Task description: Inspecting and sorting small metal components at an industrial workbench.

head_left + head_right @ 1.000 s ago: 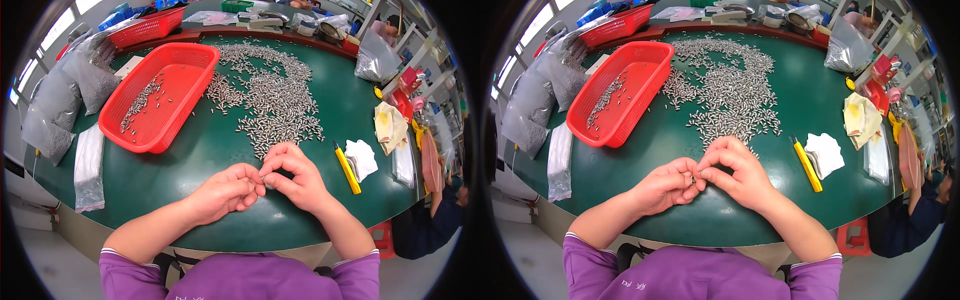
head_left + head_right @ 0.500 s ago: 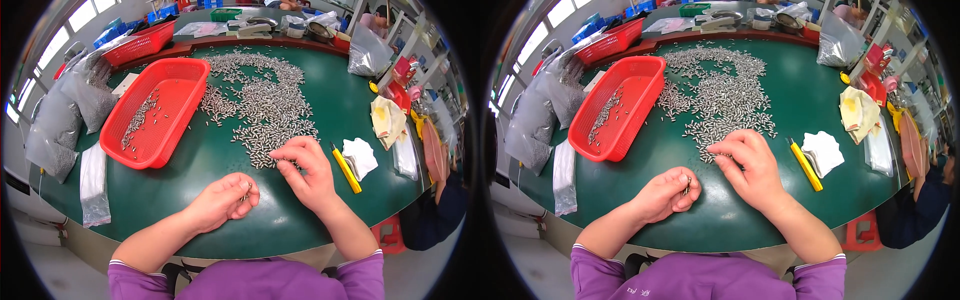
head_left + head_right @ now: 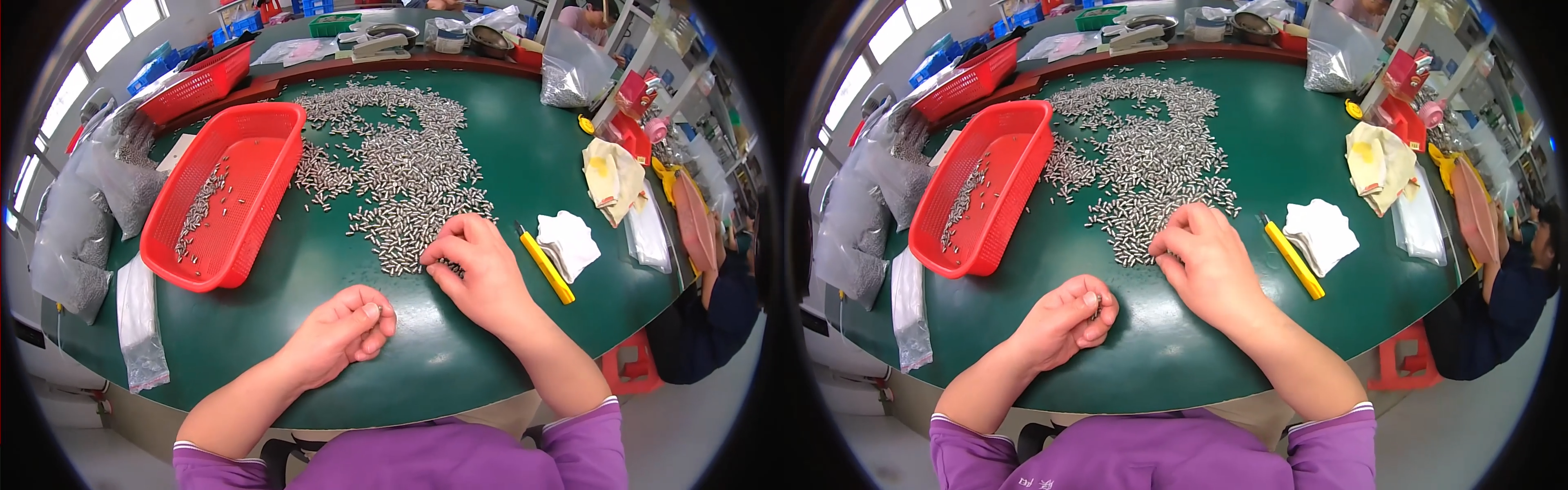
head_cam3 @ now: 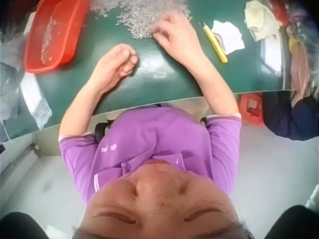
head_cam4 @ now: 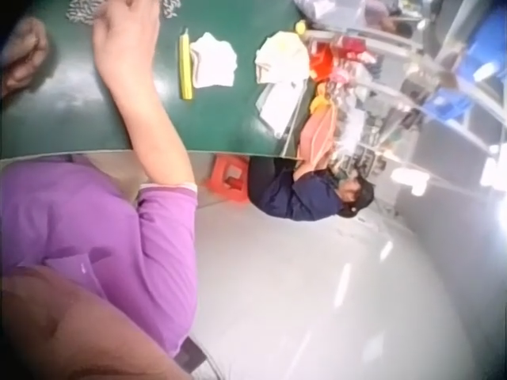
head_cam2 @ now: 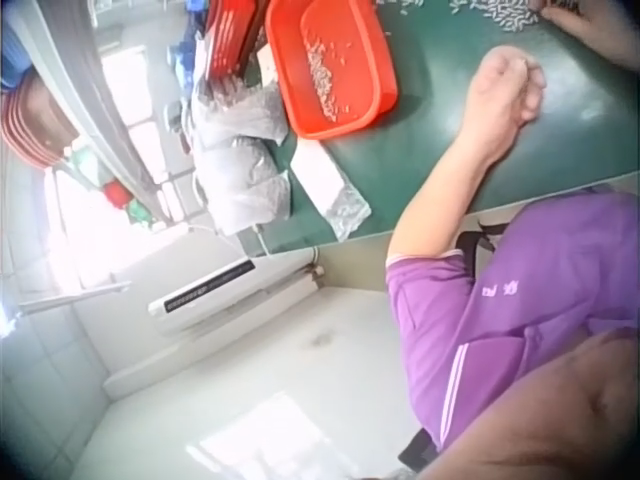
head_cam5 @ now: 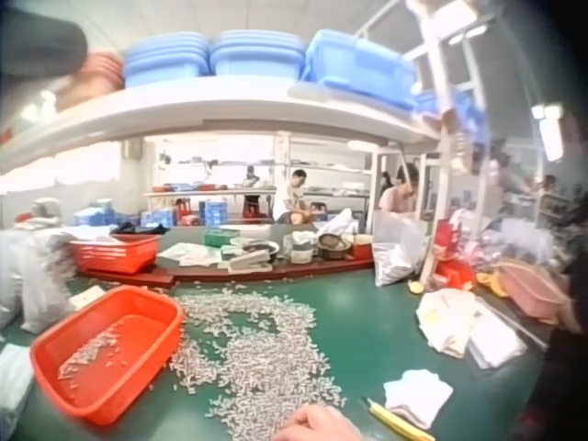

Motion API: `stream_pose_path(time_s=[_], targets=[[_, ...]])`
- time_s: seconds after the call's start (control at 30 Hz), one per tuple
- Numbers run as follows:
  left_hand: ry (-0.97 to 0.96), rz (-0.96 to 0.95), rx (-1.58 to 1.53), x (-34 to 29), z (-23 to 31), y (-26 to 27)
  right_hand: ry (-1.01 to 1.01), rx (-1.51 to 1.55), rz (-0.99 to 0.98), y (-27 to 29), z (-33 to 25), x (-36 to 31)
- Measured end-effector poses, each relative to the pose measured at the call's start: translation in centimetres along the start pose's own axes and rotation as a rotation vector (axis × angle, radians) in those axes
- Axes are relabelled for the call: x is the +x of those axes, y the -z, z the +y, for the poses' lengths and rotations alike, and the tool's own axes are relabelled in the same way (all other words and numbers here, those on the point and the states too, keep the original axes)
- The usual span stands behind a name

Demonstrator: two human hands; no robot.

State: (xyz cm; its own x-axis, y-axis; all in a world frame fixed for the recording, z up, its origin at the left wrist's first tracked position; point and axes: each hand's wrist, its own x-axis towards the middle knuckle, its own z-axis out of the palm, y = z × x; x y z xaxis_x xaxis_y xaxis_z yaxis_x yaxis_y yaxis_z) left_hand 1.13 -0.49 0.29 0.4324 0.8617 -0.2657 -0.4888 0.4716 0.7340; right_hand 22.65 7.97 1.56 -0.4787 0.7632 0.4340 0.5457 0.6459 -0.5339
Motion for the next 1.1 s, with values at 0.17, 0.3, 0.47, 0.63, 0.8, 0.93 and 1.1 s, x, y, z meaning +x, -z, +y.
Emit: stream_pose_path(time_s=[0.17, 0.3, 0.47, 0.63, 0.8, 0.93, 1.1], targets=[[-0.024, 0.015, 0.017, 0.1, 0.0, 0.0, -0.006, 0.092, -0.038, 0.0, -0.2, 0.1], [-0.011, 0.026, 0.002, 0.3, 0.1, 0.0, 0.087, 0.241, -0.033, 0.0, -0.8, 0.2], [-0.015, -0.009, 0.023, -0.2, 0.2, 0.0, 0.222, 0.304, -0.08, 0.2, -1.6, -0.1], [0.021, 0.01, 0.013, 0.0, 0.0, 0.1, 0.275, 0.301, -0.117, -0.3, -1.5, -0.3], [0.022, 0.08, 0.012, -0.2, 0.3, 0.1, 0.24, 0.282, -0.1, -0.7, -1.1, -0.4], [0.018, 0.122, 0.004, 0.0, 1.7, 0.0, 0.259, 0.247, -0.044, -0.3, -0.7, -0.4], [-0.587, 0.53, 0.389, -0.8, 6.1, 1.5, 0.167, -0.037, -0.024, 4.8, -1.2, -2.2]])
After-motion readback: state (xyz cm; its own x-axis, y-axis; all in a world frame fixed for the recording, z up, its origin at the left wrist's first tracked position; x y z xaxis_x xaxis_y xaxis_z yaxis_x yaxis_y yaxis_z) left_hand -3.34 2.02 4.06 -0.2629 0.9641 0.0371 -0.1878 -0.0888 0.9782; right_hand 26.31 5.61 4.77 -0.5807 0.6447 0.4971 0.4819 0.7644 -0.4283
